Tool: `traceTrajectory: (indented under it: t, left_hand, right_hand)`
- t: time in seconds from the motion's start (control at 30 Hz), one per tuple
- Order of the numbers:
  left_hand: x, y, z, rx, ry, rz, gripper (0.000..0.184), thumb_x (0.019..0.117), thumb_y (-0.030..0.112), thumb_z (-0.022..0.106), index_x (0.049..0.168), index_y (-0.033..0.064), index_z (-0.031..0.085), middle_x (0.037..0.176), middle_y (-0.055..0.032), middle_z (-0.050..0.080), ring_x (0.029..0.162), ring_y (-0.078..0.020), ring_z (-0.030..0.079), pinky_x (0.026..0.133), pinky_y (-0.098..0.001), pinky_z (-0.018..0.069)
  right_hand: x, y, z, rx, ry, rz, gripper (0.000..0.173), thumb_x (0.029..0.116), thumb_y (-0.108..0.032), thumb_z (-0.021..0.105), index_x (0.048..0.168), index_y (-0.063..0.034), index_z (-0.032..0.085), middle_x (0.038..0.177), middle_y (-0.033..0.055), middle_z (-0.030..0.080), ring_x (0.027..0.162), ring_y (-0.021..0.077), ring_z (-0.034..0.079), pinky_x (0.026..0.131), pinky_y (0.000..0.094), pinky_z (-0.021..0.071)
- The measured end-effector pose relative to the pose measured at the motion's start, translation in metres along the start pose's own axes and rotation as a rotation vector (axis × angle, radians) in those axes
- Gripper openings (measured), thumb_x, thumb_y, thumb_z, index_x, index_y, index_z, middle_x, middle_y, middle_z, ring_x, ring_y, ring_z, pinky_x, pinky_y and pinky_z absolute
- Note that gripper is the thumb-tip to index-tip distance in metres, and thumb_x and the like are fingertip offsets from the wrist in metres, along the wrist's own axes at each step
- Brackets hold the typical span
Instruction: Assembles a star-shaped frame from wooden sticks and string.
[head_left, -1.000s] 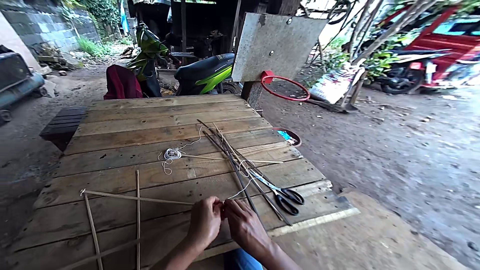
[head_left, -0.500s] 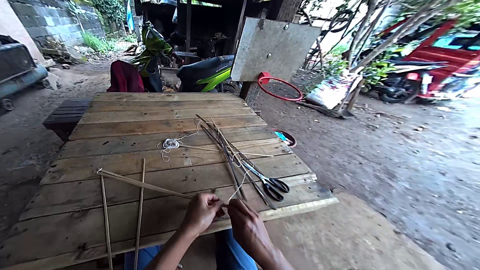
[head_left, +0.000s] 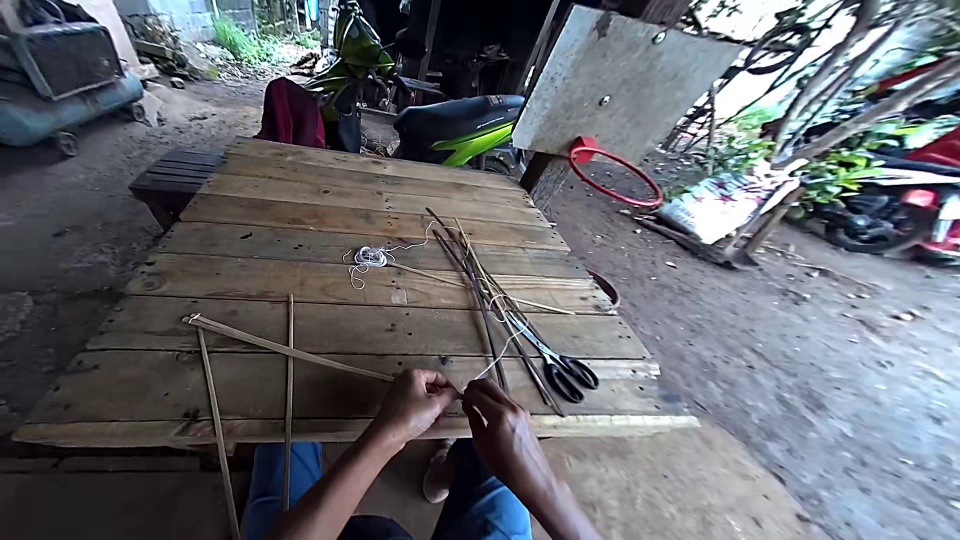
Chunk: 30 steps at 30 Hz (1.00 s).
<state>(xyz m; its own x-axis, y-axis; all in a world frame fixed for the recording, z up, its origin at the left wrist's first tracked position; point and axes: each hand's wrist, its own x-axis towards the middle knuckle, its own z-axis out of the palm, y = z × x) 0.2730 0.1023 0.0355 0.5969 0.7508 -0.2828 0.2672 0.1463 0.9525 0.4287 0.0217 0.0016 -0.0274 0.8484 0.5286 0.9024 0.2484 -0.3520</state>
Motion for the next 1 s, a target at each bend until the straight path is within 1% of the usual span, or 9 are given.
traceTrajectory:
  t: [0.07, 0.13, 0.23, 0.33, 0.53, 0.63, 0.83, 0.93, 1.0]
  left_hand:
    - [-0.007, 0.006, -0.012, -0.049, -0.046, -0.002, 0.011, 0.0989, 0.009, 0.064, 0.101, -0.0019, 0.067, 0.071, 0.0023, 0.058, 0.054, -0.0018, 0.050, 0.054, -0.0184, 0.0452]
    - [-0.012, 0.012, -0.032, 0.160, -0.061, 0.052, 0.012, 0.0972, 0.012, 0.067, 0.101, 0.0000, 0.069, 0.072, 0.0020, 0.060, 0.056, -0.0024, 0.049, 0.056, -0.0202, 0.0433]
    - [-0.020, 0.034, -0.060, 0.731, -0.014, 0.114, 0.022, 0.0973, 0.021, 0.069, 0.108, 0.0025, 0.074, 0.094, -0.0115, 0.072, 0.086, -0.0230, 0.067, 0.083, -0.0438, 0.0522]
    - [-0.027, 0.038, -0.071, 1.031, 0.022, 0.071, 0.028, 0.0990, 0.020, 0.065, 0.120, 0.0034, 0.070, 0.111, -0.0173, 0.068, 0.104, -0.0336, 0.065, 0.094, -0.0519, 0.0481]
    - [-0.042, -0.022, -0.063, 0.947, 0.342, -0.111, 0.054, 0.1023, 0.026, 0.062, 0.147, -0.0026, 0.049, 0.134, -0.0249, 0.062, 0.127, -0.0396, 0.059, 0.110, -0.0507, 0.0433]
    - [-0.047, -0.038, -0.057, 0.878, 0.653, -0.131, 0.056, 0.0996, 0.018, 0.058, 0.148, -0.0058, 0.044, 0.119, -0.0269, 0.068, 0.113, -0.0416, 0.066, 0.100, -0.0505, 0.0500]
    - [-0.063, -0.026, -0.073, 0.735, 0.850, -0.325, 0.073, 0.1069, 0.030, 0.051, 0.159, -0.0084, 0.016, 0.106, -0.0273, 0.071, 0.105, -0.0433, 0.068, 0.097, -0.0537, 0.0488]
    - [-0.065, -0.021, -0.080, 0.702, 0.894, -0.505, 0.080, 0.1076, 0.042, 0.049, 0.160, -0.0072, 0.014, 0.109, -0.0261, 0.070, 0.111, -0.0408, 0.067, 0.101, -0.0517, 0.0472]
    - [-0.066, -0.014, -0.084, 0.688, 0.885, -0.602, 0.075, 0.1078, 0.042, 0.049, 0.157, -0.0085, 0.025, 0.116, -0.0271, 0.069, 0.117, -0.0402, 0.064, 0.105, -0.0512, 0.0454]
  right_hand:
    - [0.000, 0.001, 0.000, -0.025, 0.019, -0.019, 0.010, 0.0840, 0.001, 0.063, 0.081, 0.0019, 0.072, 0.091, 0.0149, 0.073, 0.080, 0.0282, 0.073, 0.071, 0.0406, 0.0615]
    - [-0.001, 0.004, 0.000, -0.045, 0.017, -0.033, 0.011, 0.0843, 0.001, 0.061, 0.080, 0.0015, 0.071, 0.091, 0.0149, 0.072, 0.078, 0.0285, 0.073, 0.069, 0.0412, 0.0610]
    - [-0.004, 0.009, 0.005, -0.064, -0.012, -0.039, 0.012, 0.0849, 0.002, 0.060, 0.079, 0.0016, 0.070, 0.091, 0.0146, 0.072, 0.077, 0.0288, 0.072, 0.069, 0.0418, 0.0611]
    - [-0.007, 0.011, 0.011, -0.088, -0.031, -0.040, 0.010, 0.0827, 0.003, 0.061, 0.080, 0.0019, 0.071, 0.089, 0.0147, 0.072, 0.076, 0.0292, 0.073, 0.067, 0.0425, 0.0612]
    - [-0.014, 0.007, 0.018, -0.091, -0.034, -0.042, 0.010, 0.0830, 0.000, 0.061, 0.078, -0.0007, 0.070, 0.087, 0.0122, 0.071, 0.074, 0.0266, 0.072, 0.066, 0.0398, 0.0612]
    - [-0.015, -0.007, 0.018, -0.110, 0.017, -0.068, 0.012, 0.0820, -0.002, 0.059, 0.077, -0.0017, 0.070, 0.086, 0.0108, 0.071, 0.072, 0.0247, 0.072, 0.063, 0.0367, 0.0598]
    - [-0.020, -0.033, 0.020, -0.114, 0.052, -0.075, 0.016, 0.0832, -0.003, 0.057, 0.078, -0.0003, 0.072, 0.087, 0.0133, 0.072, 0.075, 0.0256, 0.072, 0.066, 0.0343, 0.0595]
    - [-0.023, -0.043, 0.025, -0.115, 0.058, -0.095, 0.018, 0.0823, -0.003, 0.054, 0.077, -0.0007, 0.071, 0.086, 0.0123, 0.072, 0.075, 0.0237, 0.072, 0.066, 0.0322, 0.0584]
    - [-0.023, -0.046, 0.027, -0.113, 0.059, -0.101, 0.018, 0.0831, -0.002, 0.054, 0.077, -0.0005, 0.071, 0.085, 0.0124, 0.072, 0.075, 0.0239, 0.072, 0.066, 0.0322, 0.0585]
